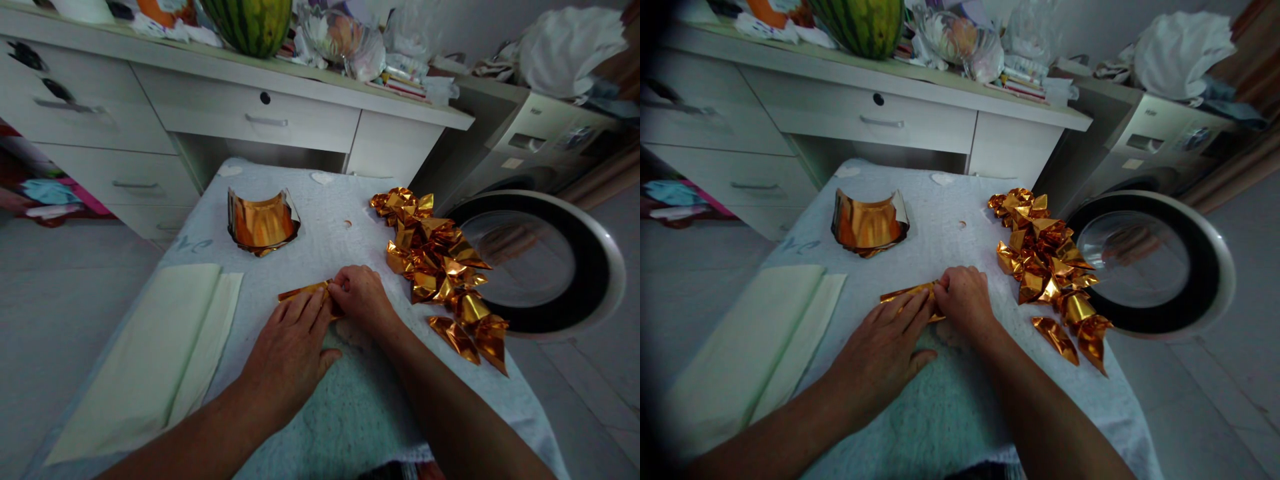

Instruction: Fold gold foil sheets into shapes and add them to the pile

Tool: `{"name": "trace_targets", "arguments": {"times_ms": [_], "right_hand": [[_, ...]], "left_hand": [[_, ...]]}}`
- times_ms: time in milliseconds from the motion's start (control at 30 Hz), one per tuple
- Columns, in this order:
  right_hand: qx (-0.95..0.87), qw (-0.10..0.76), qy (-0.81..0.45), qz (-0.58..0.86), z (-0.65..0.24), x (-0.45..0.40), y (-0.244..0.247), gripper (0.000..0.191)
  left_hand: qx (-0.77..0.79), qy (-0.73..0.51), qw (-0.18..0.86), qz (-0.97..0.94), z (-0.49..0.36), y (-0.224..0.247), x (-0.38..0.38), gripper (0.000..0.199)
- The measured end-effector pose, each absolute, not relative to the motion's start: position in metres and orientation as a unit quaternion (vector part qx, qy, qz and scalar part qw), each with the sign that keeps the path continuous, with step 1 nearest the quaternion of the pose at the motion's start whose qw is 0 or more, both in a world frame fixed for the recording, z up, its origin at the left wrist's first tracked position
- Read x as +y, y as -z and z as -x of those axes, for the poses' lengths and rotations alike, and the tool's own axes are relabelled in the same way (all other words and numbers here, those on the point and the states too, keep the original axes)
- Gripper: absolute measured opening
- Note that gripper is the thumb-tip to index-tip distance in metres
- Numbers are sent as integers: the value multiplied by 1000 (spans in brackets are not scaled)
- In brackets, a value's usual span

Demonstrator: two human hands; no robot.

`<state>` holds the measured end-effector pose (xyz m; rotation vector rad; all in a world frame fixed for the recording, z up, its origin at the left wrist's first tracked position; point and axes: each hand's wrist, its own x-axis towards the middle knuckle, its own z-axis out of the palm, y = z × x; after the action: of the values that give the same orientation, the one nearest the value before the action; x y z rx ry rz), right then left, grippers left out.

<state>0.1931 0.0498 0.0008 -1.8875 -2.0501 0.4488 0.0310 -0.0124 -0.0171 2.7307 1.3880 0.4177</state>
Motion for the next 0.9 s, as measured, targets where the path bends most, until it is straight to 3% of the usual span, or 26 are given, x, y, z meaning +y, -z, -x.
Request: {"name": "trace_targets", "arguments": {"times_ms": [500,600,767,900], "right_hand": [[-723,158,-144,657,-194,49,2,13],[-720,170,-145,657,-195,48,0,6],[-757,261,-190,568,-198,45,-3,16],[-793,241,-240,506,-196,43,-6,19]], "left_hand": [[460,-121,48,-878,-33,24,-15,67],[462,-109,47,-879,-33,22,-15,70],[463,-104,52,-879,-33,21,-14,73],[463,-104,51,-879,-33,21,-14,69]]}}
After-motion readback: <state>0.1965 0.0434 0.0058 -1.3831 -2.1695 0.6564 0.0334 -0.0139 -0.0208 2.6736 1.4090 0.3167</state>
